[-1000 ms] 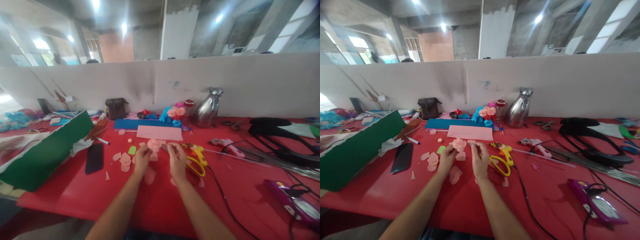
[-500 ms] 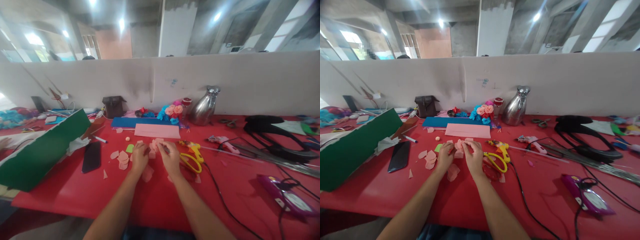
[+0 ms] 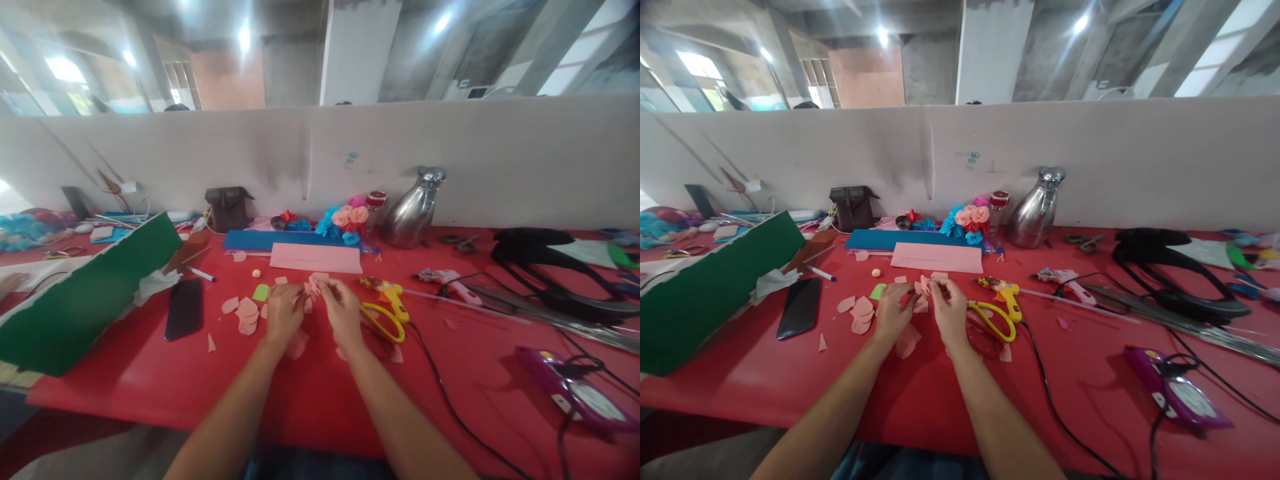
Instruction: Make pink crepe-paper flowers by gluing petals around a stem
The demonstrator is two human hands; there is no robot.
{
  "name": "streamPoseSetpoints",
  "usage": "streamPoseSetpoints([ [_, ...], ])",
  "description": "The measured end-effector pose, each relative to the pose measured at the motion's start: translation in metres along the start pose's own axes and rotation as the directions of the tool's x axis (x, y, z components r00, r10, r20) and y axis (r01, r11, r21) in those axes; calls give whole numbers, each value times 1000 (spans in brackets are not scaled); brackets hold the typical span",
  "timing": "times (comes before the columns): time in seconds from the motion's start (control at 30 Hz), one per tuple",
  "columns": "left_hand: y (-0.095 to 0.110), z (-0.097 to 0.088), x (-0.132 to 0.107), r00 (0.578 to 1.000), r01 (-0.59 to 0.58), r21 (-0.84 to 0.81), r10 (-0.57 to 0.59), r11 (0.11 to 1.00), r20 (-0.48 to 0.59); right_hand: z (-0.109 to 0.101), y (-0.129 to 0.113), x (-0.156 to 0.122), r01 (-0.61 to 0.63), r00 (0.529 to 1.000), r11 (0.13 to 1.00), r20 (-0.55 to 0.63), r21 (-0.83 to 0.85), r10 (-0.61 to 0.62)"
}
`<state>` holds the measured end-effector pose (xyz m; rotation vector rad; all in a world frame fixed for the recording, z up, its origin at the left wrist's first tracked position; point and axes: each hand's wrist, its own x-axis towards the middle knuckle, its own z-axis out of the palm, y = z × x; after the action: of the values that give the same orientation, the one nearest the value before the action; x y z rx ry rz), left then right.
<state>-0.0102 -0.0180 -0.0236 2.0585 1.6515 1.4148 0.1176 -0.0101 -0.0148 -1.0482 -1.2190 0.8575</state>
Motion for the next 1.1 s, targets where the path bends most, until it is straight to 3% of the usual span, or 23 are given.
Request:
streamPoseSetpoints([
  [0.3, -2, 0, 1, 999, 22, 9, -23, 1000, 25, 3, -2, -3, 11, 1000, 999, 20, -30, -11],
  [0.47, -7, 4, 1, 990, 139, -199, -136, 970, 28, 2, -6, -2, 11, 1000, 1000, 28, 7, -11],
  [0.53, -8, 6, 1, 977, 213, -353, -202, 911, 68, -1, -10, 0, -11, 999, 997, -33, 80, 14],
  [0.63, -9, 10, 0, 949, 315, -575, -257, 755, 181, -6, -14, 5, -55, 993, 987, -97, 149, 70],
  [0.73, -7, 10, 1, 934, 358, -696, -258, 622, 249, -7, -13, 6, -109, 993, 978, -28, 179, 116],
  [0.83, -3, 8, 2, 925, 376, -744, -269, 552, 268, -5, -9, 6, -134, 990, 973, 60, 188, 125],
  [0.97, -3, 7, 2, 916, 396, -760, -282, 516, 286, -5, -9, 4, -54, 997, 989, 67, 138, 45],
  [1.1, -6, 8, 3, 929, 364, -687, -301, 629, 217, -7, -16, -2, 168, 986, 985, 27, -32, -167],
])
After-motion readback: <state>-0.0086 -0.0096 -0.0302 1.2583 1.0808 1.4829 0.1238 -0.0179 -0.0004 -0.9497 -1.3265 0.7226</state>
